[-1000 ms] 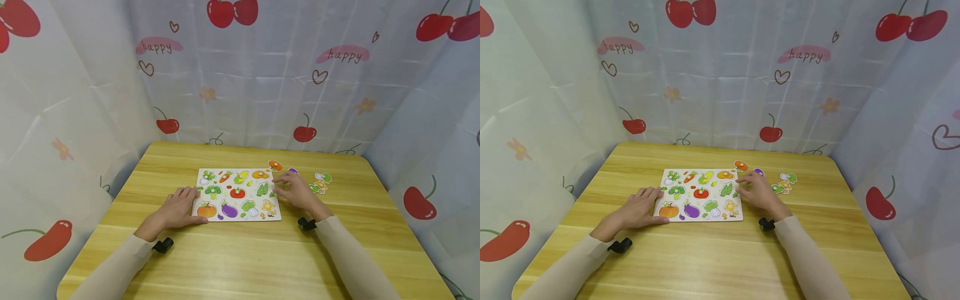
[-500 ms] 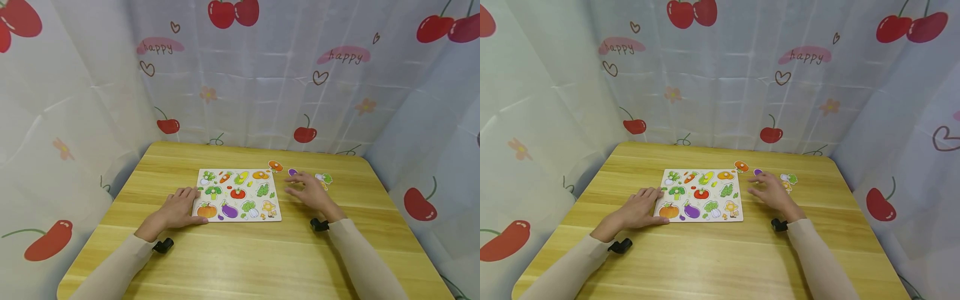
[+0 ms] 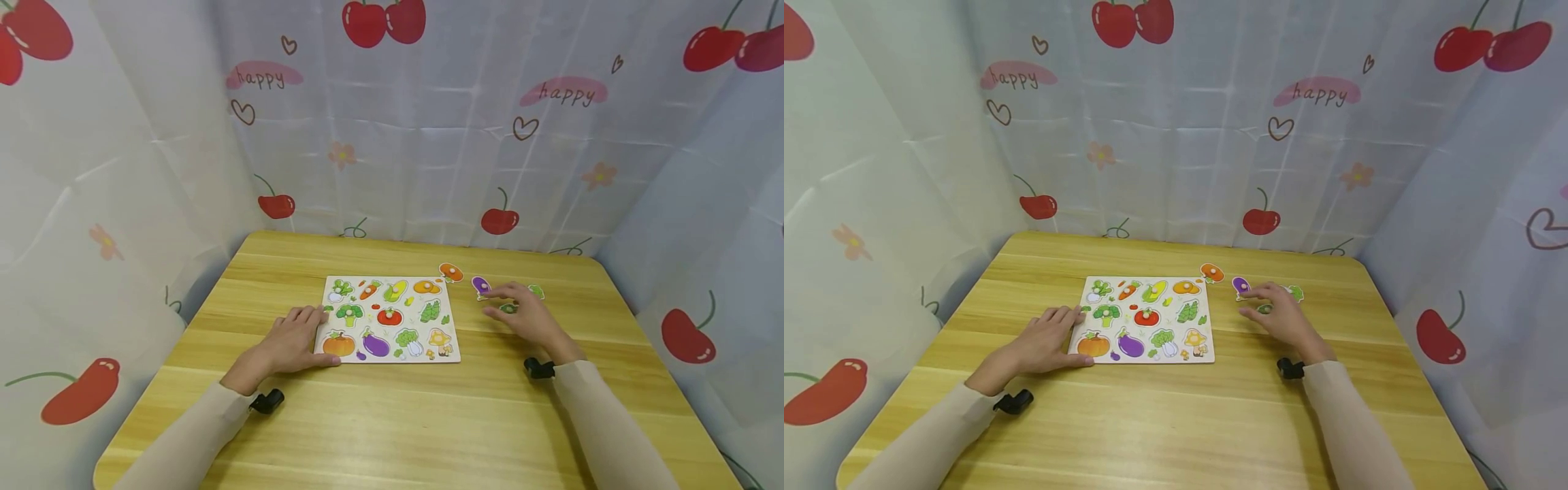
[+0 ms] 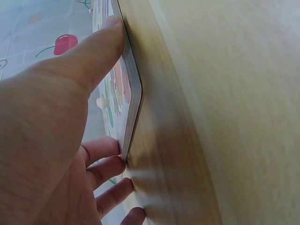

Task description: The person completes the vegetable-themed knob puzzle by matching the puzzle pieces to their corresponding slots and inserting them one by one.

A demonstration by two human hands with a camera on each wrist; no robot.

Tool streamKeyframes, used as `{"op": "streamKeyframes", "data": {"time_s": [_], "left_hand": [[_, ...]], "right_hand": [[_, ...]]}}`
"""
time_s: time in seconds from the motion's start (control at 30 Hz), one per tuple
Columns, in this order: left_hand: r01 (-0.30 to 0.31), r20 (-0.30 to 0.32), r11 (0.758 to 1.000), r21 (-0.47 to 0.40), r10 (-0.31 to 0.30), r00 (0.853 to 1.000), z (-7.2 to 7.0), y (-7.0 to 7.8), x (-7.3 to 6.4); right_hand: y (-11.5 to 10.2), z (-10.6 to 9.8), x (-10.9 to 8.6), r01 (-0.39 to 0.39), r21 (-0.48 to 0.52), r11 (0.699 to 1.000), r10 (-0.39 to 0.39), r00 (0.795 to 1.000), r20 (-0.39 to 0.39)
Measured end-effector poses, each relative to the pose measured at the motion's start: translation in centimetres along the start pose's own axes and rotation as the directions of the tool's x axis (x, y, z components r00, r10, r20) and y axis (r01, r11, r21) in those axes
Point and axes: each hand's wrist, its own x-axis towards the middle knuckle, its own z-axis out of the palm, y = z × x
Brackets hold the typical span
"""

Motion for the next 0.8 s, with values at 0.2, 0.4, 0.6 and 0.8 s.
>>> {"op": "streamKeyframes", "data": {"time_s": [0.2,0.4,0.6,0.8], "left_hand": [[-0.001,0.0,1.0,0.002,0.001,1.0,0.1,-0.1,0.0],[-0.002,-0.007,1.0,-0.001,0.002,1.0,0.1,-0.1,0.0],[-0.002,-0.009,1.0,0.002,0.002,1.0,0.1,-0.1,0.0],[0.0,-0.007,1.0,0.004,0.001,1.0,0.2,-0.2,0.0]], "right_hand": [[1.0,-1.0,-0.4,-0.049,0.018,0.999,0.049,0.998,0.027],[2.1,-2.1,-0.7,-0.057,0.042,0.998,0.055,0.998,0.039],[3.7,-2.7,-0.9,-0.077,0.017,0.997,0.076,0.996,0.049],[4.7,-2.8,-1.0,-0.051,-0.007,0.999,0.052,0.997,0.054]]}}
